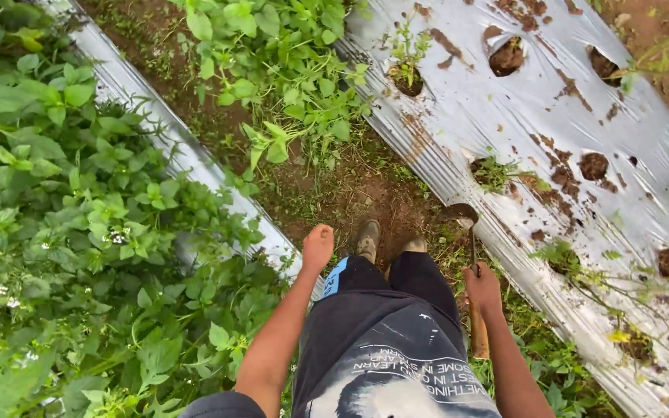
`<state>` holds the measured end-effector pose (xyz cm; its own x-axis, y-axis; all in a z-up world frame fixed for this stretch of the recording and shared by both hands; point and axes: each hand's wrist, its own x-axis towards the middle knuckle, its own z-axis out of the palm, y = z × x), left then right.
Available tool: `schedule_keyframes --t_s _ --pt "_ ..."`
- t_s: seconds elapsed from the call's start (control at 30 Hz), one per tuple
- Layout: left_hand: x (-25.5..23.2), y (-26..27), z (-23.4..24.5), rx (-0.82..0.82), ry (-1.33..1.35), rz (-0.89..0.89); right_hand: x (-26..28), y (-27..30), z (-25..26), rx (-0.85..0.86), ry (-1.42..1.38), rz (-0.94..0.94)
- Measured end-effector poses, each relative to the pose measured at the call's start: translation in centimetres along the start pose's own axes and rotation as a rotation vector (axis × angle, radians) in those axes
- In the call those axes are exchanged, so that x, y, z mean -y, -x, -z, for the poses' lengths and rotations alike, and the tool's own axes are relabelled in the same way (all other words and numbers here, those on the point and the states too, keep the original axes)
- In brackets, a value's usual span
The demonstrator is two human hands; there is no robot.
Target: The person uses a sickle to cut weeds at the base of plants growing through a white plastic mulch sheet. They pull the cut weeds by hand and toss them aside, repeating the process along the row.
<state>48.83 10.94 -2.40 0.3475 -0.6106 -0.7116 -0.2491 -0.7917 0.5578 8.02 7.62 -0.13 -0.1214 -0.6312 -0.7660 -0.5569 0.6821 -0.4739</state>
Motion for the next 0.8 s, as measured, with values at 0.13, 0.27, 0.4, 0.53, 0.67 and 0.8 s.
schedule_keyframes --t_s 0.13,0.27,0.4,0.53,0.67,0.8 --pt "-3.4 -2.9 -1.7 0.02 -0.099 -0.171 0.4 -3.1 0.6 0.017 0.054 -0.001" --pt "-6.3 -6.0 -4.6 -0.025 -0.176 -0.323 2.5 -7.3 1.1 0.03 0.109 -0.057" --pt "-8.6 -11.0 -7.5 -0.11 -0.327 -0.42 3.3 -15.7 0.2 0.068 0.204 -0.015" --pt "-10.0 -18.9 -9.5 -0.236 -0.677 -0.551 6.7 -24.1 -2.7 0.146 0.308 0.087" --pt "-13.4 -26.9 -8.3 -0.372 -0.977 -0.639 9.7 -33.7 -7.7 0.171 0.297 0.191" --pt "-11.3 -37.3 -6.7 -0.355 -1.152 -0.583 14.2 -41.3 -13.6 0.153 0.251 0.244"
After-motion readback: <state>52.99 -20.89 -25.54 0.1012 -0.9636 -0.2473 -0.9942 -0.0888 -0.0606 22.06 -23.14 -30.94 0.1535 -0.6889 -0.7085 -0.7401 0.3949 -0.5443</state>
